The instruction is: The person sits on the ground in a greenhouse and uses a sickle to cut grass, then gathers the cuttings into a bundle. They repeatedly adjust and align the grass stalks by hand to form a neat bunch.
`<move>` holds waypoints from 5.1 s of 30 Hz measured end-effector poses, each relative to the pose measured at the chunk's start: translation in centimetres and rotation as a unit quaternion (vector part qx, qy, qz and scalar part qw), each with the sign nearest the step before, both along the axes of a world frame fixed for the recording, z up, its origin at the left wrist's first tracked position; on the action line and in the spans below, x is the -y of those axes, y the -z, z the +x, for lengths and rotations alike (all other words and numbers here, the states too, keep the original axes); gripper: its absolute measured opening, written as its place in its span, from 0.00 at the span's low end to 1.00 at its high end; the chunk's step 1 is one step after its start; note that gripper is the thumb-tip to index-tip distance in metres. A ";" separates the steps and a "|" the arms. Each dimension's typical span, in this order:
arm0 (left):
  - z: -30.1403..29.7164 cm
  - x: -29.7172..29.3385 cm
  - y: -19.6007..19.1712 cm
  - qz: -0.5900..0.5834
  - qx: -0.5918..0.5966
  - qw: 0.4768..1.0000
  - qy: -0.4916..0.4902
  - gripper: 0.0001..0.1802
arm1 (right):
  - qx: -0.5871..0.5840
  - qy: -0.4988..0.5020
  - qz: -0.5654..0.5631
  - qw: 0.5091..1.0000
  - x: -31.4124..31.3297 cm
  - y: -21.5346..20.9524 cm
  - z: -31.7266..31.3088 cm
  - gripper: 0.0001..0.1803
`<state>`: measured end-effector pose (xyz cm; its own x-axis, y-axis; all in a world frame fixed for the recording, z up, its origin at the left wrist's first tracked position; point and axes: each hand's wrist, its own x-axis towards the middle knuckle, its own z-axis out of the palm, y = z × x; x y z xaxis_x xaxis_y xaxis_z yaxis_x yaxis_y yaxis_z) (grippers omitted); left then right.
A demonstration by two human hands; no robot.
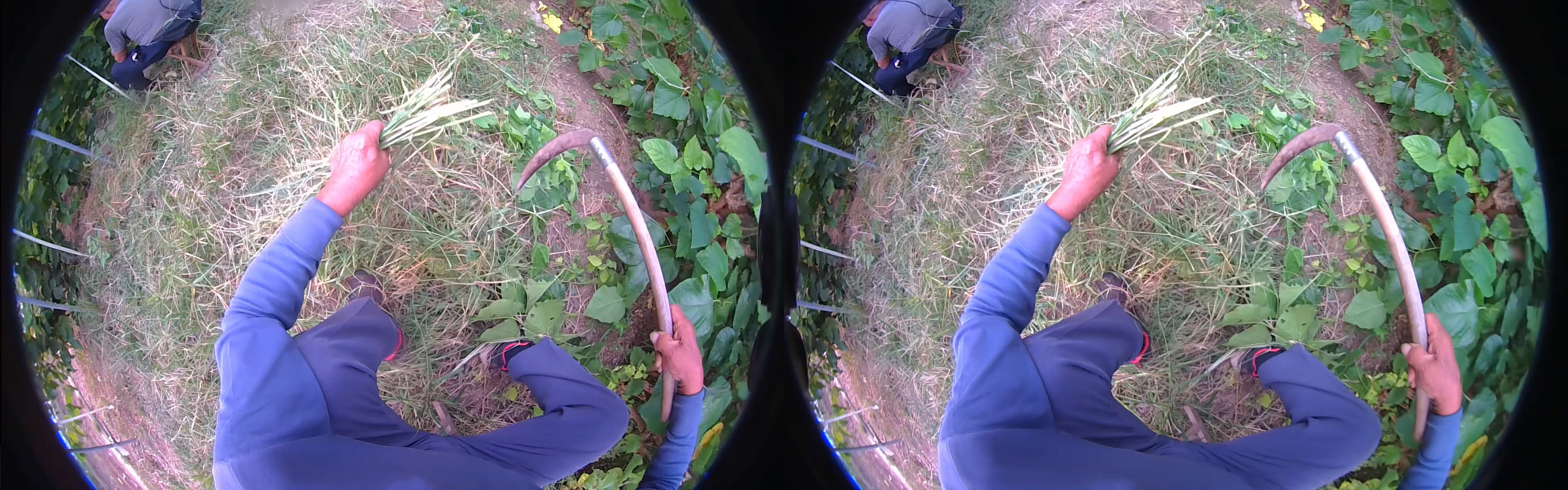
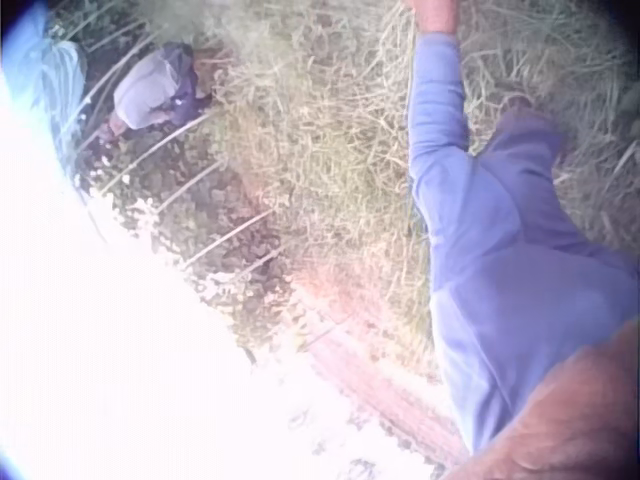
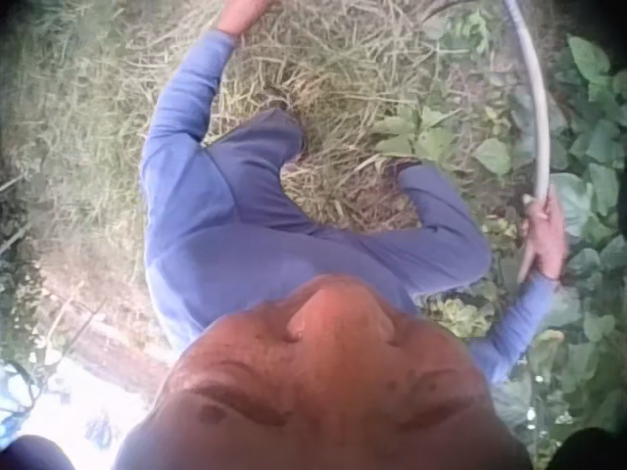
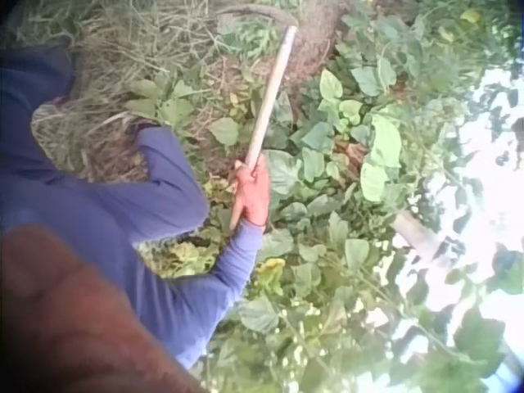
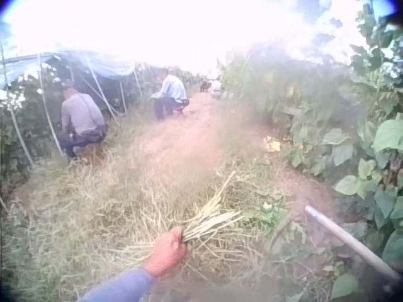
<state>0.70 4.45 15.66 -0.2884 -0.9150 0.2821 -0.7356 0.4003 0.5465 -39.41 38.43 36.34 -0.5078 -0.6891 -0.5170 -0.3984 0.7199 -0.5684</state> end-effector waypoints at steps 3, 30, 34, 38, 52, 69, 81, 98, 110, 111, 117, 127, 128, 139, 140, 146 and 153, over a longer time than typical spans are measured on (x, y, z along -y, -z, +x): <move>-1.0 2.5 -1.8 -0.083 -0.014 0.996 -0.044 0.08 | 0.082 0.048 -0.094 0.991 1.7 4.6 -0.8 0.12; 4.8 -0.7 12.5 0.095 0.286 0.952 0.047 0.07 | 0.360 0.154 -0.169 0.904 10.0 30.9 15.7 0.18; 4.9 -0.7 12.3 0.079 0.273 0.958 0.046 0.08 | 0.377 0.145 -0.149 0.903 11.5 32.3 14.9 0.16; 5.1 -0.9 12.7 0.082 0.272 0.957 0.051 0.08 | 0.287 0.178 -0.141 0.930 12.7 33.3 14.6 0.14; 5.4 -1.2 15.0 0.054 0.308 0.949 0.045 0.06 | 0.042 0.064 -0.102 0.992 23.7 38.1 14.4 0.15; 5.7 -1.5 15.1 0.069 0.312 0.946 0.051 0.06 | 0.078 0.035 -0.060 0.995 24.8 38.1 18.7 0.13; 5.7 -1.8 14.7 0.099 0.319 0.941 0.057 0.06 | -0.019 -0.036 -0.086 0.995 29.2 36.5 21.7 0.18; 5.7 -2.0 14.4 0.092 0.312 0.943 0.061 0.06 | -0.086 -0.117 -0.054 0.988 29.4 35.1 22.3 0.21; 4.7 -1.7 12.9 0.092 0.389 0.914 0.066 0.07 | -0.002 -0.130 -0.101 0.986 23.7 35.7 22.5 0.21; 4.8 -1.6 13.2 0.066 0.383 0.919 0.061 0.07 | 0.001 -0.130 -0.101 0.986 23.7 36.1 22.1 0.22; 5.0 -0.4 13.6 0.000 0.397 0.917 0.037 0.04 | 0.055 -0.079 -0.115 0.989 25.9 38.9 20.7 0.23; 3.2 0.3 13.8 0.013 0.426 0.904 0.040 0.06 | 0.092 -0.136 -0.099 0.981 24.4 35.4 23.4 0.17; 2.9 0.5 13.6 0.001 0.427 0.903 0.043 0.06 | 0.046 -0.153 -0.100 0.982 23.8 35.6 23.3 0.17; -2.4 5.4 12.0 -0.104 0.464 0.875 0.094 0.15 | 0.077 -0.160 -0.087 0.980 21.9 34.3 22.9 0.23; -2.9 6.0 11.9 -0.096 0.462 0.877 0.093 0.15 | 0.070 -0.162 -0.083 0.981 21.6 33.9 23.0 0.22; -4.2 10.5 11.8 -0.063 0.455 0.888 0.012 0.23 | 0.066 -0.188 -0.102 0.975 20.8 34.1 23.0 0.20; -4.2 13.3 11.7 0.018 0.435 0.898 -0.062 0.31 | 0.058 -0.192 -0.090 0.976 19.8 33.8 22.4 0.20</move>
